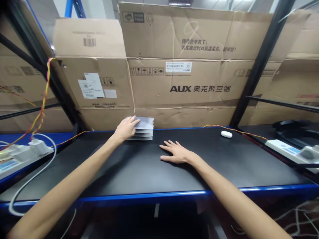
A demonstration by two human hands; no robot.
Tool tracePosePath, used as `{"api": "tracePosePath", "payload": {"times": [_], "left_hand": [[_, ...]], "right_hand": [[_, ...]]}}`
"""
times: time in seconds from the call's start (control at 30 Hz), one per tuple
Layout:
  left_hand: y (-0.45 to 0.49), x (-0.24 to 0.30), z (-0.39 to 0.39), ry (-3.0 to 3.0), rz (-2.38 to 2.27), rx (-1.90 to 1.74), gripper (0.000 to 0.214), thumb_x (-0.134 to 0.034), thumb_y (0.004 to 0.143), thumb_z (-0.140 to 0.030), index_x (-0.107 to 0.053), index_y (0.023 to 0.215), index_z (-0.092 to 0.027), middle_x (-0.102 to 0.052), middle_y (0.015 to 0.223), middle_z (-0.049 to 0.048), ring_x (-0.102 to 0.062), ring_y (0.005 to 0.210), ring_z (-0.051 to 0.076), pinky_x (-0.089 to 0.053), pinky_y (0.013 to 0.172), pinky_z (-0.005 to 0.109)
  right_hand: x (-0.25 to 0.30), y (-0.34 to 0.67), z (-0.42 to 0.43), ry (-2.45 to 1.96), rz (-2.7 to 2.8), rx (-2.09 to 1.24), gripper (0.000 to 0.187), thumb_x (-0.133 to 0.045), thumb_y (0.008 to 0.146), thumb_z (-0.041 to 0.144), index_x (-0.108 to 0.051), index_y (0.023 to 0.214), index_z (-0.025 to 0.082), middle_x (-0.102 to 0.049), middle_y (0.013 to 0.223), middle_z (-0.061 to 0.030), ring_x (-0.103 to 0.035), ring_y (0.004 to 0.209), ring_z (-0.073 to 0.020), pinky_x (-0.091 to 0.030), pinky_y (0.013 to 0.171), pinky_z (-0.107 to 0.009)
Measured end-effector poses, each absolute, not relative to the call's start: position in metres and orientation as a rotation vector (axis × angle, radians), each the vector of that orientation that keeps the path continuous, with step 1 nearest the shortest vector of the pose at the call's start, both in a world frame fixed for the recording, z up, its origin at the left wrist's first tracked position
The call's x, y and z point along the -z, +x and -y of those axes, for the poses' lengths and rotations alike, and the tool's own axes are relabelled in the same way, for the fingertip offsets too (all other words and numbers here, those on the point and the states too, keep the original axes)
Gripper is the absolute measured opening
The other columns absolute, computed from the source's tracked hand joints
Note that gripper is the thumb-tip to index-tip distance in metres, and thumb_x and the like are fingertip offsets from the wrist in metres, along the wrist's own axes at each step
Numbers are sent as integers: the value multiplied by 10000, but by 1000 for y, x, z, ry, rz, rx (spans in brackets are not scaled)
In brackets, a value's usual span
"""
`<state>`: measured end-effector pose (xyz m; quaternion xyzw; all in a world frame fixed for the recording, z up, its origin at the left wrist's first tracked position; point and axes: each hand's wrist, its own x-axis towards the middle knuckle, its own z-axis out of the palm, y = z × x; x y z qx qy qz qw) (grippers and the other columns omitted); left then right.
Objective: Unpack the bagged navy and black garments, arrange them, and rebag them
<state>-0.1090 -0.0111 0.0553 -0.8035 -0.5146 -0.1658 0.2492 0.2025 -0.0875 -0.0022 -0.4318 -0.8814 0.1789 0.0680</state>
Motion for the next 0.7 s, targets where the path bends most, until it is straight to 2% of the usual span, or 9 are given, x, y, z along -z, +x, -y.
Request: {"api": "tracePosePath", "payload": {"times": [0.07, 0.17, 0.27, 0.4, 0.57, 0.7], "left_hand": [[-112, -55, 8, -2199, 1415, 442, 506, -488, 838, -80, -606, 1319, -179, -594, 1377, 114, -562, 1258, 313, -489, 1014, 453], [-109, -52, 20, -2136, 1378, 546, 467, -448, 894, -102, -598, 1324, -205, -633, 1337, 71, -574, 1244, 278, -506, 977, 414], [-98, -45, 46, -2062, 1227, 665, 449, -428, 917, -97, -598, 1322, -191, -644, 1322, 75, -588, 1220, 279, -500, 959, 414], [-74, -28, 84, -2071, 903, 632, 413, -431, 940, -115, -600, 1314, -161, -646, 1319, 78, -611, 1166, 289, -500, 921, 418], [-42, -6, 107, -2244, 665, 492, 376, -414, 956, -94, -608, 1269, -168, -664, 1281, 77, -629, 1092, 235, -497, 882, 373], [-27, 6, 104, -2449, 668, 337, 364, -436, 960, -137, -576, 1294, -168, -661, 1270, 91, -648, 996, 218, -503, 867, 363]], "right_hand": [[4, 203, 86, -1292, 2650, -540, 800, -432, 869, 766, -307, 1534, 337, -164, 1635, -51, -72, 1508, -313, -28, 1212, -555], [4, 205, 85, -1290, 2656, -542, 802, -429, 868, 769, -308, 1534, 338, -167, 1636, -48, -72, 1509, -308, -33, 1213, -552], [1, 209, 84, -1300, 2658, -560, 825, -430, 859, 777, -329, 1532, 311, -194, 1632, -58, -91, 1509, -301, -60, 1221, -525], [-2, 225, 80, -1440, 2609, -547, 822, -446, 865, 753, -369, 1523, 267, -249, 1617, -86, -113, 1505, -321, -108, 1218, -525], [1, 251, 67, -1668, 2529, -431, 680, -422, 952, 563, -391, 1516, 185, -270, 1602, -148, -174, 1490, -349, -185, 1199, -526], [5, 258, 62, -1687, 2510, -322, 560, -413, 968, 395, -455, 1478, 167, -374, 1557, -144, -283, 1462, -321, -276, 1177, -467]]}}
